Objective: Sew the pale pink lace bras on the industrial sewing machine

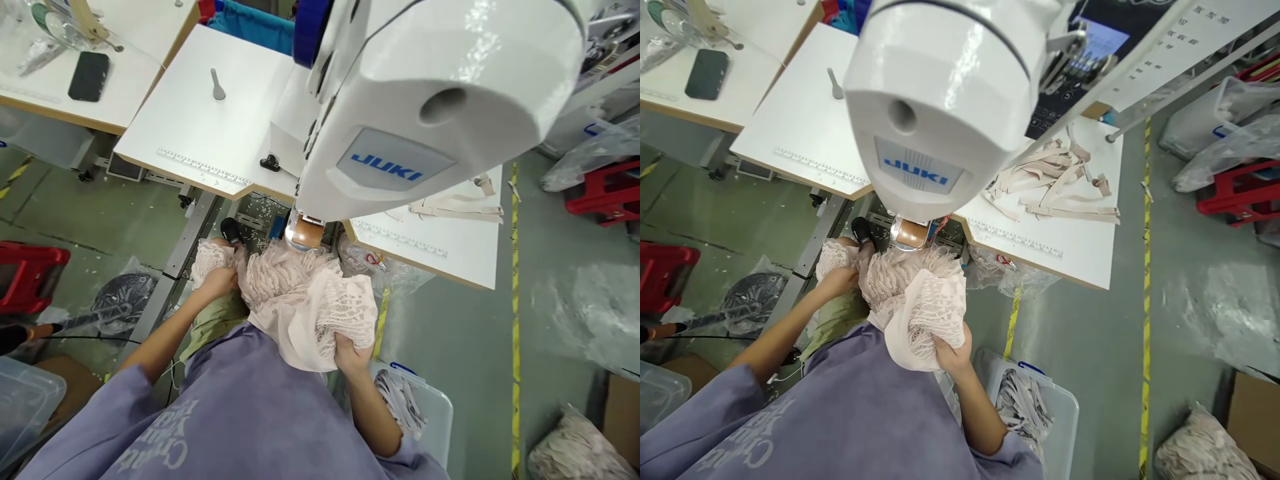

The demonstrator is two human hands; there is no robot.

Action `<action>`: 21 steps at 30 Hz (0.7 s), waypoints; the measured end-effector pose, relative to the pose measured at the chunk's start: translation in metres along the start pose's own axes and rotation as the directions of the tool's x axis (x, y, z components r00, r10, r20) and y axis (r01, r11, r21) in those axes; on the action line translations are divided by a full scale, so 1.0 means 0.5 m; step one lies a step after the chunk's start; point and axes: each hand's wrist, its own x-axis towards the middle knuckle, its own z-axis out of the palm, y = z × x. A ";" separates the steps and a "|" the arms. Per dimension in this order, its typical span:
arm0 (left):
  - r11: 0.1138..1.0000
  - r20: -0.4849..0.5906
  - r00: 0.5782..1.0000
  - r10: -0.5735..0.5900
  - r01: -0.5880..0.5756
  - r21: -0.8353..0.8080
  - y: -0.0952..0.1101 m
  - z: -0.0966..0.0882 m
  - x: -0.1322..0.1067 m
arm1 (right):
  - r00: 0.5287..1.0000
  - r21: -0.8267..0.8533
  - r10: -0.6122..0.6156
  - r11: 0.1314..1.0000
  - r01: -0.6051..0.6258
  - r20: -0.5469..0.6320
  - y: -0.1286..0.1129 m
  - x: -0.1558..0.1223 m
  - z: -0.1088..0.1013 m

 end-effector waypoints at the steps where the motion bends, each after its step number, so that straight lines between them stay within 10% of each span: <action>1: 0.999 -0.027 0.999 -0.021 0.020 -0.025 0.015 -0.038 -0.019 | 0.999 -0.001 -0.027 1.000 0.027 0.025 -0.006 0.007 0.003; 3: 0.992 -0.118 0.993 -0.019 0.004 -0.124 0.066 -0.109 -0.058 | 0.994 -0.023 -0.084 0.996 0.085 0.076 -0.023 0.029 0.009; 5: 0.805 -0.107 0.972 0.210 -0.234 -0.545 0.136 -0.161 -0.088 | 0.974 -0.059 -0.152 0.985 0.164 0.170 -0.049 0.059 0.010; 9: 0.492 0.132 0.796 0.591 -0.226 -0.841 0.254 -0.204 -0.093 | 0.812 -0.135 -0.256 0.916 0.377 0.525 -0.123 0.116 -0.008; 17: 0.509 0.246 0.726 0.643 -0.165 -0.845 0.310 -0.182 -0.050 | 0.548 -0.389 0.269 0.914 0.114 0.792 -0.203 0.167 -0.108; 21: 0.650 0.083 0.834 0.545 -0.358 -0.670 0.338 -0.183 -0.059 | 0.837 -0.418 0.257 0.908 -0.038 0.483 -0.174 0.205 -0.095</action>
